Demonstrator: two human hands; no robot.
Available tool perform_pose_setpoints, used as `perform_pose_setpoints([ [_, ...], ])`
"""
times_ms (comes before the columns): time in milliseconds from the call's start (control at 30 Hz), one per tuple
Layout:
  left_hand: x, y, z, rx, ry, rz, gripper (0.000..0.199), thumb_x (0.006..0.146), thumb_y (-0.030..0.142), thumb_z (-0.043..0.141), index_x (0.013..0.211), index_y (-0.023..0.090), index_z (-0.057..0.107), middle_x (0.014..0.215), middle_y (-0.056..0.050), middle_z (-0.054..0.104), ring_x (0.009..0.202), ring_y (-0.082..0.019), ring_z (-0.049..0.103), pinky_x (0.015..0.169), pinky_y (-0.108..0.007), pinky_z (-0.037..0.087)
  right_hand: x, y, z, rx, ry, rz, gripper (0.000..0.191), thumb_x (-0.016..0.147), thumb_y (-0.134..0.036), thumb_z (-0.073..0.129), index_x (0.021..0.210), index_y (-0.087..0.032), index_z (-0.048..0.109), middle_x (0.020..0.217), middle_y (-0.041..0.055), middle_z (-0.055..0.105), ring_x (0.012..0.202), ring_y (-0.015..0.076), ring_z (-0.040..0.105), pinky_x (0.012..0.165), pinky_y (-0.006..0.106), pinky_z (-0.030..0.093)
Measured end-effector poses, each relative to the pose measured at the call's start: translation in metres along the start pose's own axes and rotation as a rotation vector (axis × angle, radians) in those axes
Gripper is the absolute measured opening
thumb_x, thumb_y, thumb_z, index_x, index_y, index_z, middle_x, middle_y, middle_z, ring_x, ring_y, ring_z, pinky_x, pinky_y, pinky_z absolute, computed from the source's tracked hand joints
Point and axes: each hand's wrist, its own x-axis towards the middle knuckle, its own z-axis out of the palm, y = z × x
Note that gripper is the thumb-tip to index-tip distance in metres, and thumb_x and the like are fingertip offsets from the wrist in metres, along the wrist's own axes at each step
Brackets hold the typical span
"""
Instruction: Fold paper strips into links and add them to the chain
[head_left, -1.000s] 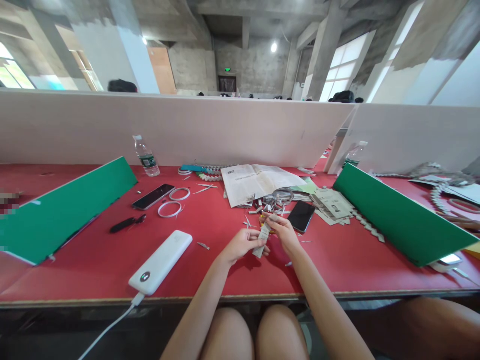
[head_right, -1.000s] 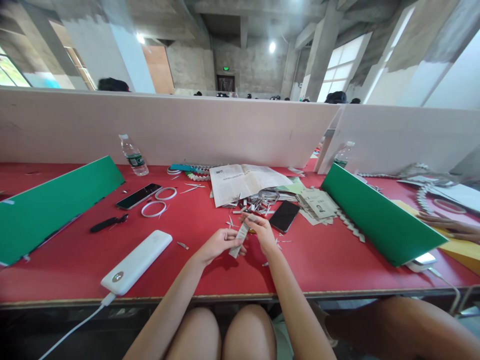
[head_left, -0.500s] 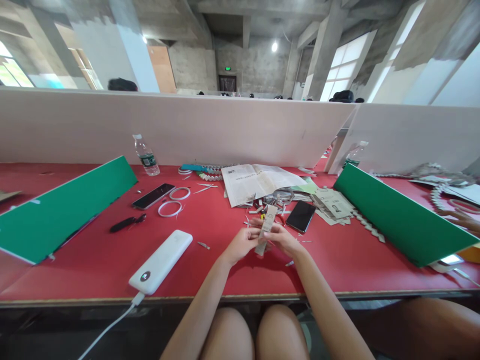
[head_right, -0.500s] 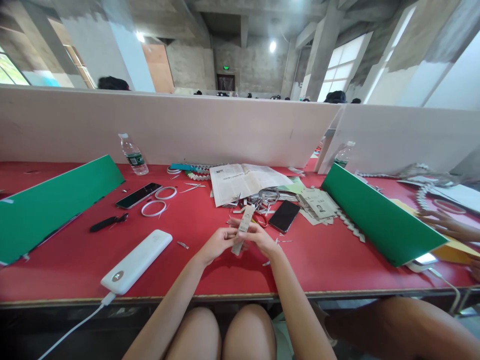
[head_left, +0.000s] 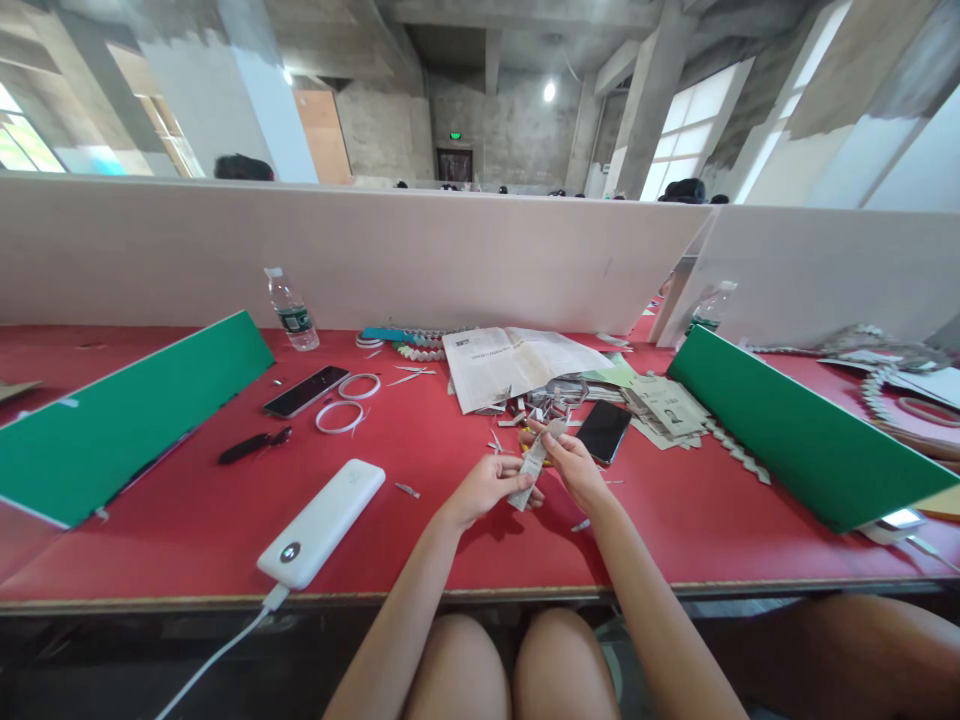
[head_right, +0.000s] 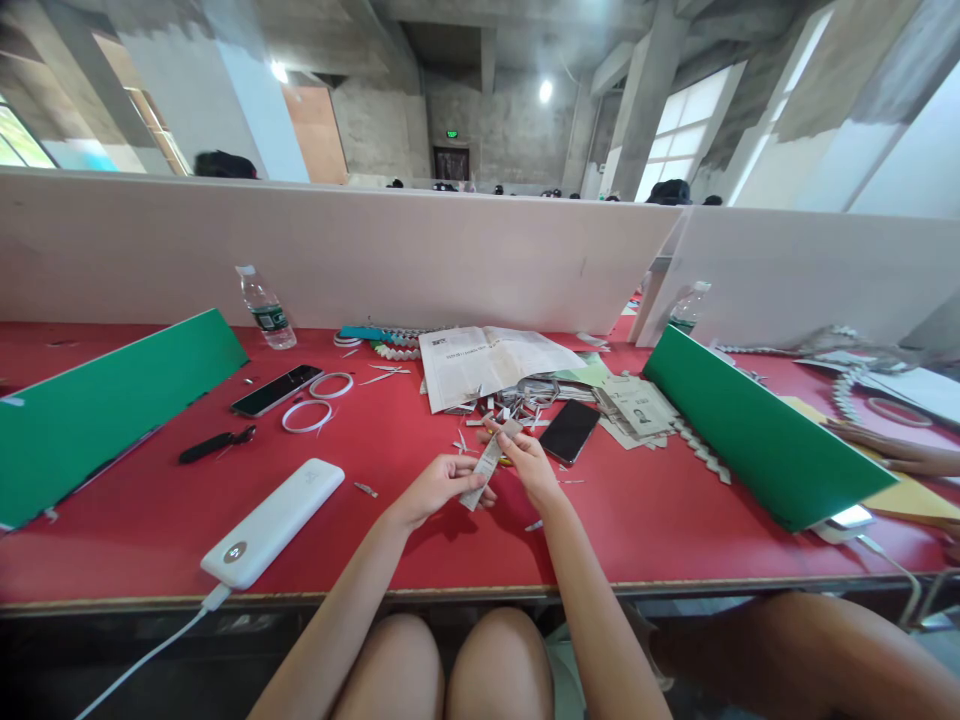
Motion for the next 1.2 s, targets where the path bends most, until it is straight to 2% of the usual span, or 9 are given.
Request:
perform_pose_setpoints([
  [200,0.0,0.001,0.001,-0.007,-0.011,-0.014,0.041,0.065,0.042,0.071,0.086,0.008,0.065,0.076,-0.014,0.07,0.071,-0.023,0.067,0.068,-0.033,0.052,0.001,0.001,0.0,0.025,0.108,-0.051,0.049,0.075,-0.048,0.06,0.116,-0.021,0.059,0.104,0.008,0.067,0.096,0.0259,0.061,0.079,0.039,0.048],
  [400,0.0,-0.002,-0.002,0.0,0.004,-0.052,0.04,0.062,0.041,0.073,0.084,0.009,0.065,0.072,-0.013,0.07,0.067,-0.023,0.067,0.065,-0.033,0.052,0.005,0.004,-0.001,0.068,0.197,-0.089,0.045,0.074,-0.05,0.06,0.108,-0.02,0.063,0.097,0.0073,0.069,0.091,0.0241,0.062,0.077,0.037,0.048],
  [533,0.003,-0.003,-0.005,-0.011,0.192,-0.048,0.039,0.06,0.039,0.074,0.083,0.009,0.064,0.067,-0.01,0.069,0.062,-0.021,0.066,0.063,-0.031,0.051,0.006,0.004,-0.002,0.027,0.32,-0.053,0.045,0.076,-0.055,0.054,0.094,-0.017,0.067,0.085,0.0079,0.069,0.076,0.02,0.063,0.066,0.031,0.048],
  [633,0.005,-0.004,-0.007,-0.05,0.295,-0.004,0.042,0.061,0.039,0.073,0.089,0.01,0.063,0.069,-0.008,0.069,0.064,-0.02,0.066,0.065,-0.031,0.05,0.004,0.003,0.002,-0.12,0.215,-0.022,0.04,0.072,-0.052,0.059,0.089,-0.017,0.067,0.08,0.006,0.068,0.07,0.0181,0.061,0.062,0.028,0.047],
  [733,0.005,-0.004,-0.009,-0.019,0.323,0.003,0.041,0.063,0.039,0.071,0.092,0.01,0.062,0.068,-0.007,0.069,0.062,-0.018,0.065,0.062,-0.028,0.049,0.002,0.002,0.007,-0.309,0.051,-0.091,0.031,0.07,-0.045,0.064,0.082,-0.017,0.068,0.079,0.0042,0.068,0.072,0.0183,0.06,0.067,0.029,0.046],
  [800,0.005,-0.004,-0.009,0.02,0.332,0.009,0.039,0.066,0.039,0.069,0.091,0.011,0.062,0.066,-0.006,0.068,0.06,-0.017,0.064,0.06,-0.026,0.048,0.001,0.002,0.009,-0.401,0.0,-0.14,0.026,0.07,-0.041,0.063,0.08,-0.017,0.068,0.079,0.0036,0.068,0.073,0.0185,0.059,0.069,0.03,0.045],
  [1200,0.01,-0.01,-0.008,0.173,0.286,0.05,0.035,0.067,0.041,0.065,0.084,0.011,0.061,0.059,-0.002,0.063,0.05,-0.014,0.059,0.052,-0.023,0.045,0.003,0.009,0.008,-0.533,0.004,-0.208,0.013,0.071,-0.025,0.056,0.07,-0.015,0.063,0.064,0.0005,0.062,0.06,0.014,0.053,0.057,0.024,0.039],
])
